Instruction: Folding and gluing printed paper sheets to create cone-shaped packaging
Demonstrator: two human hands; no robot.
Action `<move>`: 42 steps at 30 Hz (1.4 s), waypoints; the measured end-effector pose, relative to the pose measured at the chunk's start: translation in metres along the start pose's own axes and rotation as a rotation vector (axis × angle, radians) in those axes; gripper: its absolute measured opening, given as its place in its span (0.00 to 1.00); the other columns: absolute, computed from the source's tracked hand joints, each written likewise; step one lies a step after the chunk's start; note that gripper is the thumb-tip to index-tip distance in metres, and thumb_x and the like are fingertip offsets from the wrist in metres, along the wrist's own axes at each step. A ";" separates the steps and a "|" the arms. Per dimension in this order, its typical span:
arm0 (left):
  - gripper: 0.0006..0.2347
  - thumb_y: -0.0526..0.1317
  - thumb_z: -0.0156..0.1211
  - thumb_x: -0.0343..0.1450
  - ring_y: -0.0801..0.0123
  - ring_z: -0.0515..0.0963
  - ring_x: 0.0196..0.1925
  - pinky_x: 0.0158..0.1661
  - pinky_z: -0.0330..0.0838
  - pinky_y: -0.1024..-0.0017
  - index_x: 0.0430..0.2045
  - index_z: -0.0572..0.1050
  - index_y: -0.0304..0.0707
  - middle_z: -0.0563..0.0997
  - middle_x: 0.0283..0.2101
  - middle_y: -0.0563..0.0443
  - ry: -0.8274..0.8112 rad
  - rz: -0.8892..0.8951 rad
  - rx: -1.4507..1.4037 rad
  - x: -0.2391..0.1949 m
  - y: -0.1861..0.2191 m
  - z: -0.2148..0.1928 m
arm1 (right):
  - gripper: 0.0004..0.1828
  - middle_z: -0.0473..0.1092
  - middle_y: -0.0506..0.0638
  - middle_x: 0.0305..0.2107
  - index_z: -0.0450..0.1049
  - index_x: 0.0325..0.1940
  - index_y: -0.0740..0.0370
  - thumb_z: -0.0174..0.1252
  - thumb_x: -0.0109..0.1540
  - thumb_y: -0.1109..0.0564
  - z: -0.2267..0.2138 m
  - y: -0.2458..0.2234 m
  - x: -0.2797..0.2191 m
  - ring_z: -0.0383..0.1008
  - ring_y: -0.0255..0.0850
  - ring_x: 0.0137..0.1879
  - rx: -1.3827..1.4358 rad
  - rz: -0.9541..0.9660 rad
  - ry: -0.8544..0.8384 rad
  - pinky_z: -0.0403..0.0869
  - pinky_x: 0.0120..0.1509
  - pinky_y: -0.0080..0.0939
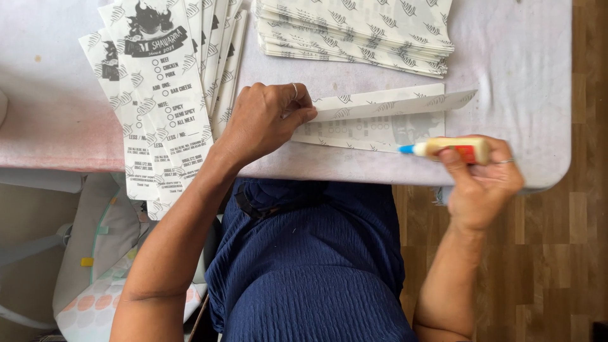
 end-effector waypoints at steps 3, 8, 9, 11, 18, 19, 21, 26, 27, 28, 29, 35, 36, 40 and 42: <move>0.06 0.45 0.66 0.72 0.63 0.80 0.23 0.34 0.69 0.62 0.31 0.82 0.45 0.86 0.25 0.53 -0.017 -0.039 -0.010 -0.001 0.000 0.000 | 0.17 0.70 0.60 0.32 0.69 0.45 0.71 0.74 0.64 0.67 -0.042 0.000 0.011 0.78 0.53 0.40 0.023 -0.046 0.099 0.89 0.47 0.62; 0.06 0.45 0.67 0.72 0.66 0.79 0.22 0.32 0.67 0.63 0.30 0.82 0.46 0.85 0.24 0.56 -0.001 -0.003 0.013 0.000 -0.002 0.001 | 0.19 0.62 0.50 0.29 0.66 0.40 0.68 0.74 0.67 0.70 -0.078 0.000 0.011 0.75 0.47 0.39 -0.033 -0.038 0.166 0.89 0.45 0.61; 0.06 0.45 0.67 0.71 0.65 0.78 0.21 0.32 0.68 0.64 0.30 0.83 0.46 0.84 0.23 0.55 0.003 -0.007 0.005 0.001 -0.002 0.000 | 0.18 0.62 0.51 0.29 0.66 0.40 0.68 0.74 0.67 0.69 -0.078 0.000 0.010 0.76 0.49 0.39 -0.022 -0.033 0.165 0.89 0.46 0.62; 0.06 0.46 0.68 0.71 0.66 0.77 0.20 0.32 0.68 0.64 0.30 0.83 0.47 0.83 0.22 0.56 0.005 -0.002 0.010 0.001 -0.003 0.000 | 0.19 0.61 0.49 0.30 0.66 0.40 0.67 0.74 0.66 0.66 -0.072 0.003 0.009 0.75 0.48 0.41 -0.016 -0.015 0.163 0.89 0.46 0.62; 0.06 0.46 0.68 0.71 0.67 0.76 0.20 0.32 0.67 0.65 0.29 0.83 0.48 0.82 0.21 0.57 -0.006 -0.014 0.017 0.001 -0.005 0.001 | 0.18 0.64 0.49 0.30 0.68 0.42 0.66 0.75 0.63 0.63 -0.055 0.012 0.006 0.74 0.45 0.41 0.014 0.049 0.140 0.87 0.46 0.59; 0.06 0.46 0.68 0.71 0.67 0.76 0.20 0.32 0.67 0.65 0.29 0.83 0.48 0.82 0.21 0.57 -0.004 -0.016 0.015 0.003 -0.005 0.000 | 0.18 0.64 0.49 0.30 0.68 0.42 0.66 0.75 0.63 0.63 -0.051 0.012 0.004 0.74 0.45 0.41 0.013 0.049 0.137 0.87 0.46 0.59; 0.06 0.44 0.68 0.71 0.71 0.82 0.25 0.33 0.70 0.68 0.29 0.82 0.45 0.85 0.24 0.58 -0.017 -0.020 -0.017 0.003 -0.004 -0.001 | 0.18 0.62 0.47 0.30 0.68 0.42 0.66 0.75 0.63 0.64 -0.040 0.010 0.000 0.71 0.40 0.40 0.023 0.042 0.132 0.87 0.46 0.56; 0.07 0.44 0.68 0.72 0.71 0.79 0.22 0.31 0.70 0.67 0.29 0.82 0.41 0.83 0.22 0.57 -0.029 -0.044 -0.043 0.008 -0.007 -0.001 | 0.16 0.67 0.52 0.32 0.68 0.43 0.67 0.71 0.62 0.65 0.020 0.006 -0.013 0.76 0.47 0.42 0.160 0.020 0.044 0.87 0.49 0.56; 0.08 0.44 0.68 0.72 0.72 0.78 0.21 0.29 0.71 0.68 0.30 0.82 0.39 0.83 0.22 0.56 -0.040 -0.048 -0.057 0.009 -0.008 -0.001 | 0.16 0.71 0.55 0.35 0.69 0.44 0.67 0.71 0.61 0.65 0.034 0.004 -0.015 0.77 0.46 0.44 0.202 0.019 0.027 0.87 0.51 0.54; 0.08 0.44 0.68 0.72 0.72 0.78 0.21 0.29 0.71 0.68 0.30 0.82 0.39 0.83 0.22 0.56 -0.032 -0.057 -0.055 0.010 -0.009 -0.002 | 0.16 0.71 0.55 0.35 0.69 0.44 0.67 0.71 0.61 0.65 0.049 -0.002 -0.017 0.77 0.46 0.44 0.208 0.020 0.016 0.87 0.51 0.54; 0.08 0.45 0.66 0.73 0.67 0.78 0.22 0.31 0.69 0.65 0.30 0.82 0.41 0.83 0.21 0.56 -0.053 -0.072 -0.048 0.012 -0.010 -0.001 | 0.16 0.71 0.56 0.36 0.69 0.45 0.67 0.70 0.61 0.64 0.066 -0.008 -0.019 0.78 0.49 0.45 0.204 0.016 -0.026 0.86 0.52 0.52; 0.09 0.48 0.61 0.72 0.58 0.78 0.24 0.34 0.65 0.59 0.29 0.80 0.45 0.81 0.19 0.53 -0.064 -0.117 -0.035 0.019 -0.022 0.005 | 0.14 0.73 0.55 0.39 0.70 0.46 0.66 0.69 0.62 0.64 0.145 -0.037 -0.029 0.78 0.43 0.47 0.149 -0.006 -0.205 0.80 0.56 0.38; 0.10 0.49 0.60 0.73 0.56 0.77 0.24 0.34 0.65 0.58 0.29 0.79 0.46 0.79 0.18 0.53 -0.064 -0.113 -0.029 0.020 -0.024 0.007 | 0.15 0.74 0.54 0.38 0.71 0.46 0.65 0.70 0.61 0.62 0.156 -0.040 -0.031 0.77 0.41 0.45 0.174 -0.015 -0.221 0.79 0.55 0.37; 0.10 0.50 0.59 0.72 0.48 0.79 0.28 0.35 0.65 0.55 0.31 0.79 0.46 0.82 0.21 0.51 -0.057 -0.125 0.000 0.021 -0.028 0.010 | 0.13 0.74 0.53 0.37 0.72 0.45 0.66 0.69 0.62 0.62 0.188 -0.057 -0.036 0.76 0.40 0.44 0.133 -0.044 -0.302 0.77 0.54 0.35; 0.10 0.49 0.59 0.72 0.49 0.78 0.25 0.33 0.65 0.55 0.31 0.78 0.43 0.81 0.19 0.49 -0.055 -0.123 -0.001 0.020 -0.027 0.010 | 0.12 0.67 0.44 0.32 0.72 0.45 0.64 0.69 0.63 0.60 0.197 -0.054 -0.038 0.68 0.33 0.40 0.142 -0.003 -0.319 0.72 0.50 0.32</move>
Point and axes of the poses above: each hand's wrist, its own x-axis towards the middle knuckle, its own z-axis out of the palm, y = z × x, the point moved 5 cm from there along x, towards the middle knuckle
